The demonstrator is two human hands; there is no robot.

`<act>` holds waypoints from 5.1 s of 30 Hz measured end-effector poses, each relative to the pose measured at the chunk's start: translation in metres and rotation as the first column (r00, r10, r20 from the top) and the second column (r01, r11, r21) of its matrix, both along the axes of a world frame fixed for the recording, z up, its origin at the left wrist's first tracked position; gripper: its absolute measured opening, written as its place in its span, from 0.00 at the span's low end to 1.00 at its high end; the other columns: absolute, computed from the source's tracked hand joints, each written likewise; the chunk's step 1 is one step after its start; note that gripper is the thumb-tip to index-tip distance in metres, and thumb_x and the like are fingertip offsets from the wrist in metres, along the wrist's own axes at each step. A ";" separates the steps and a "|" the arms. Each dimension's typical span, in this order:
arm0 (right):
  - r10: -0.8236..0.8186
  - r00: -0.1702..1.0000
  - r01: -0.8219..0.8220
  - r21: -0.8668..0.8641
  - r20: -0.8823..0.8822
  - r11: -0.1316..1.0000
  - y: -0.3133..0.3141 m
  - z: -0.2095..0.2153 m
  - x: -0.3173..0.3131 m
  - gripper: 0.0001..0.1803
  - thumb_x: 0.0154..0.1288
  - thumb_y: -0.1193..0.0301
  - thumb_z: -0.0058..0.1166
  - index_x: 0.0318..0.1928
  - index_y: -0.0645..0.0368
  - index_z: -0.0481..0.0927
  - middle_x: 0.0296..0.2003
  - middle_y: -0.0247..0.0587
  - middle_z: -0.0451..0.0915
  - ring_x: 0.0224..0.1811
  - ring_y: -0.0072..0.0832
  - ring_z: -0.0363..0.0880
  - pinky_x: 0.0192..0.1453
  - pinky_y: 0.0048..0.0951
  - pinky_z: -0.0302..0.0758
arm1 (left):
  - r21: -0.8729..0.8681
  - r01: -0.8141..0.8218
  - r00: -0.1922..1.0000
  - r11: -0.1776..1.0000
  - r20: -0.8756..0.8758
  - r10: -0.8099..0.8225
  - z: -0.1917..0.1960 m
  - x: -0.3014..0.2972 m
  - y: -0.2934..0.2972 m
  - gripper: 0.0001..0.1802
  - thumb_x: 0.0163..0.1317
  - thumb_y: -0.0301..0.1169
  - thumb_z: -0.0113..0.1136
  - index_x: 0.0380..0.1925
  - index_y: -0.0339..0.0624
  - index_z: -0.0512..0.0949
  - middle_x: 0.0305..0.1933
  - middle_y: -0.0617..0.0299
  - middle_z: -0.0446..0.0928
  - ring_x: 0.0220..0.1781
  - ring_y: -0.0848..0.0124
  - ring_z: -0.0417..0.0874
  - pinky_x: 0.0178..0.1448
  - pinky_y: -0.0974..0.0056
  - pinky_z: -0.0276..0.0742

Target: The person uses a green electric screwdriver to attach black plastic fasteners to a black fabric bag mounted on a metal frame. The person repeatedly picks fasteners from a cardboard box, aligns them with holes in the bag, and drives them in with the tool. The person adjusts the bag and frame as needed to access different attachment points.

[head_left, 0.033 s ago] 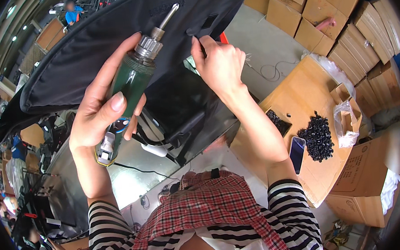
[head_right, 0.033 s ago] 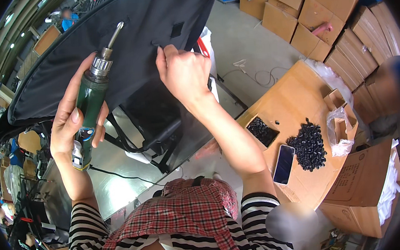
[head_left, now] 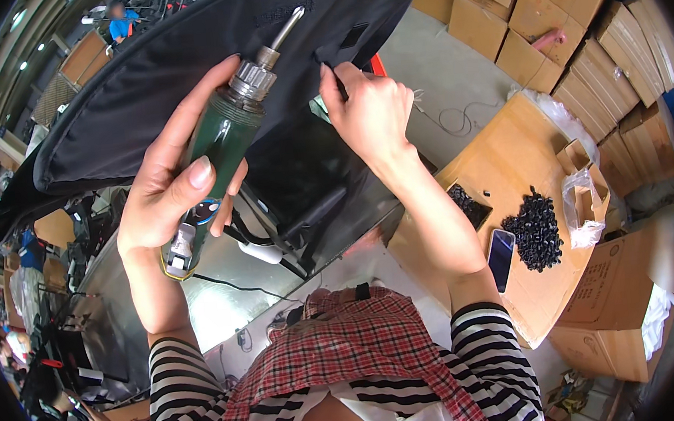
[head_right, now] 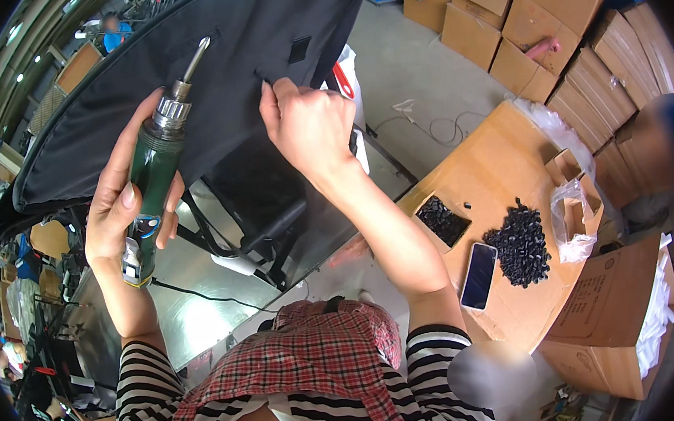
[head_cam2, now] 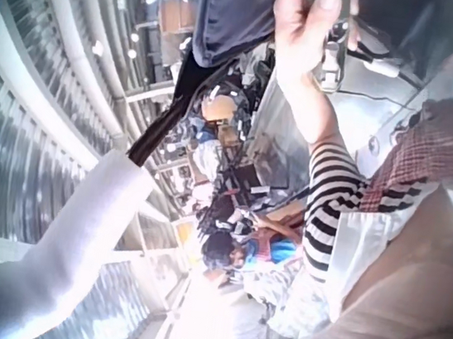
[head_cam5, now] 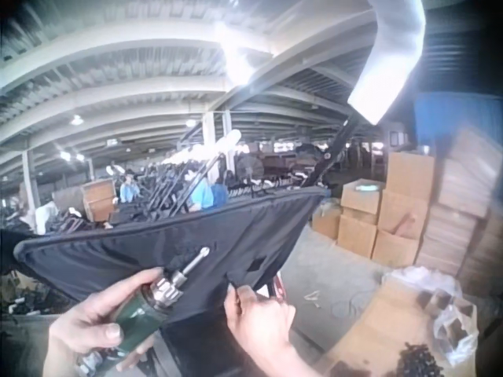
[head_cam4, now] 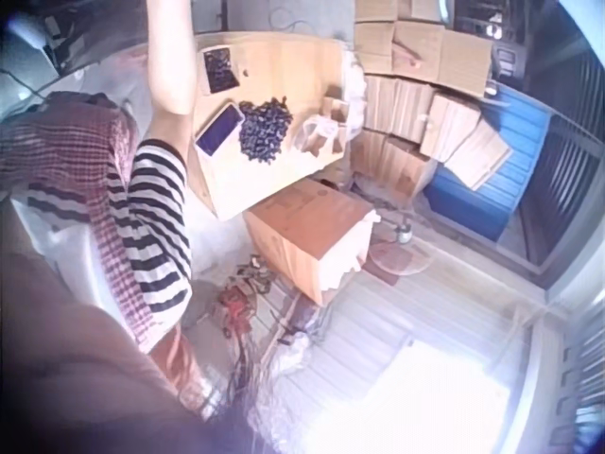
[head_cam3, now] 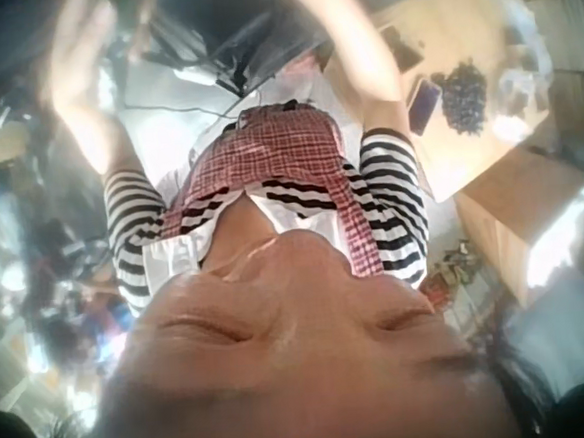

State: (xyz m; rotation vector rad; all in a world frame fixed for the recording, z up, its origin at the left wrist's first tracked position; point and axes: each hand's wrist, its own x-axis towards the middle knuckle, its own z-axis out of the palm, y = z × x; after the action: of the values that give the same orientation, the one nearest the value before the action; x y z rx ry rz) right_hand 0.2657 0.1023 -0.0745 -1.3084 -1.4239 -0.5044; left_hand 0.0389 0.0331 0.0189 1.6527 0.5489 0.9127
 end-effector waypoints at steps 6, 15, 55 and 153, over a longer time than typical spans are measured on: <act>-0.090 0.996 0.090 0.125 -0.004 0.988 0.005 -0.007 0.011 0.09 0.64 0.64 0.62 0.30 0.54 0.85 0.11 0.39 0.76 0.15 0.39 0.80 0.23 0.36 0.77 | 0.010 0.025 0.999 1.000 -0.038 -0.025 0.000 0.001 0.000 0.50 0.62 0.49 0.66 0.77 0.40 0.54 0.31 0.56 0.77 0.16 0.77 0.73 0.22 0.73 0.71; -0.040 0.981 0.069 0.147 -0.191 0.987 0.021 -0.010 0.013 0.13 0.63 0.60 0.64 0.38 0.56 0.86 0.18 0.44 0.82 0.21 0.43 0.84 0.29 0.39 0.81 | 0.017 0.049 0.999 0.999 -0.019 -0.049 -0.002 -0.001 -0.002 0.48 0.64 0.46 0.65 0.77 0.39 0.53 0.32 0.56 0.76 0.19 0.77 0.74 0.22 0.72 0.72; -0.065 0.966 0.165 -0.406 0.250 0.899 -0.004 0.019 -0.001 0.21 0.71 0.61 0.50 0.25 0.60 0.85 0.23 0.52 0.84 0.28 0.47 0.87 0.35 0.44 0.83 | -0.034 0.084 0.994 0.996 -0.072 -0.087 -0.001 -0.007 -0.003 0.51 0.63 0.49 0.66 0.78 0.43 0.50 0.30 0.57 0.76 0.16 0.75 0.76 0.22 0.71 0.74; 0.997 0.049 -0.829 -0.555 0.053 0.070 0.137 -0.096 -0.169 0.22 0.69 0.56 0.59 0.57 0.52 0.81 0.51 0.42 0.83 0.54 0.45 0.81 0.58 0.41 0.76 | -0.685 -0.458 0.883 0.567 -0.277 0.379 -0.347 -0.136 -0.136 0.56 0.60 0.45 0.72 0.79 0.45 0.47 0.75 0.54 0.62 0.74 0.63 0.63 0.75 0.61 0.59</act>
State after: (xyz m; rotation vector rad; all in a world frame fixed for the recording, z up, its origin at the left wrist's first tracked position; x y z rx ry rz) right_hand 0.0966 0.2391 -0.1707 -0.1346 -2.5146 0.5380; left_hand -0.0972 -0.1033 -0.3276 0.8129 1.2483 0.7781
